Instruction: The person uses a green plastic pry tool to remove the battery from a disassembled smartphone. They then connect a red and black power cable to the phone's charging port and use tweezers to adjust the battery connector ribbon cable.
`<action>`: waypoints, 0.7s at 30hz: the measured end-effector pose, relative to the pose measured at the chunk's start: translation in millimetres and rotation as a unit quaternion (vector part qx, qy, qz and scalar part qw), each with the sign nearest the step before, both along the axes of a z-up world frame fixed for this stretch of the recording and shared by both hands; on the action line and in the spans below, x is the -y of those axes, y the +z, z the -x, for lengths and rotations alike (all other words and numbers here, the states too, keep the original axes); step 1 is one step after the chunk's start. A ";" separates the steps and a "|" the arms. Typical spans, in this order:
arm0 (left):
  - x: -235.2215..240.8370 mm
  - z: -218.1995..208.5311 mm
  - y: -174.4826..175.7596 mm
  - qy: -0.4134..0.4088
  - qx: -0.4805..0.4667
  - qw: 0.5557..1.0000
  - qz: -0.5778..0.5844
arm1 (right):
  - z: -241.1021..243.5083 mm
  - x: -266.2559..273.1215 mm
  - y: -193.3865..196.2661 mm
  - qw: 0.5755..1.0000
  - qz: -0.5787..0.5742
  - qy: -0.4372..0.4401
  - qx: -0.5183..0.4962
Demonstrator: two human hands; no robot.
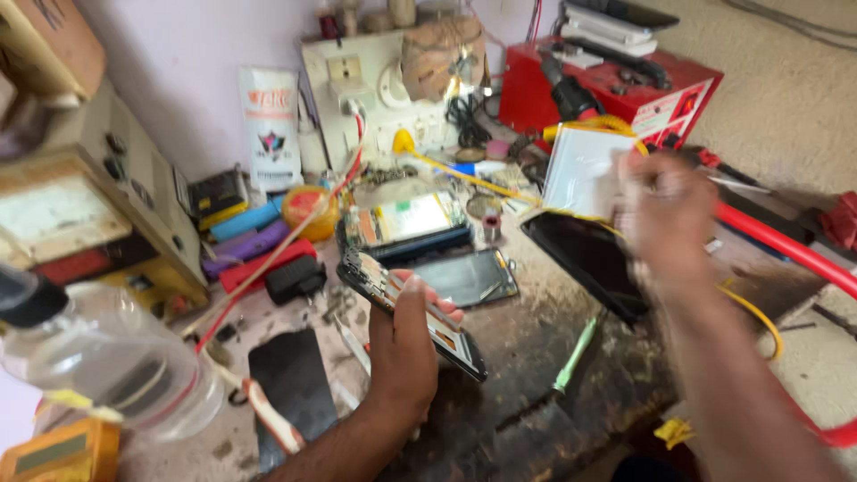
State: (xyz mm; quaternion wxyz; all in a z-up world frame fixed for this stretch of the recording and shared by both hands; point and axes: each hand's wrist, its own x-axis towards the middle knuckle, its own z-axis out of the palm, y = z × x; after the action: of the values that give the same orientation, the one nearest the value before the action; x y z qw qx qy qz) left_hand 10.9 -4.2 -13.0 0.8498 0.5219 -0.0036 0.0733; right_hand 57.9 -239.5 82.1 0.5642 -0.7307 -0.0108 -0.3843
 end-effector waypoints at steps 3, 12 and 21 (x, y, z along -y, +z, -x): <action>12.2 -2.4 -5.3 -0.101 -0.004 0.985 0.143 | -3.7 71.3 -10.2 0.983 -0.097 0.150 -0.053; 12.0 -2.8 -10.9 -0.200 -0.054 0.962 0.178 | 28.4 45.1 -37.6 0.918 -0.263 0.147 -0.256; 8.7 -8.2 -15.1 -0.166 -0.096 0.968 0.163 | 19.7 58.1 -81.7 0.952 0.016 0.115 -0.282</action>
State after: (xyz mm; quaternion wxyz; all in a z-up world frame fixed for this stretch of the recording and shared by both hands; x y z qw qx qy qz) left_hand 19.1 -12.9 -28.1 0.9203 0.3726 0.0034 -0.1193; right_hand 38.2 -297.6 0.5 0.5728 -0.8121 0.0581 -0.0951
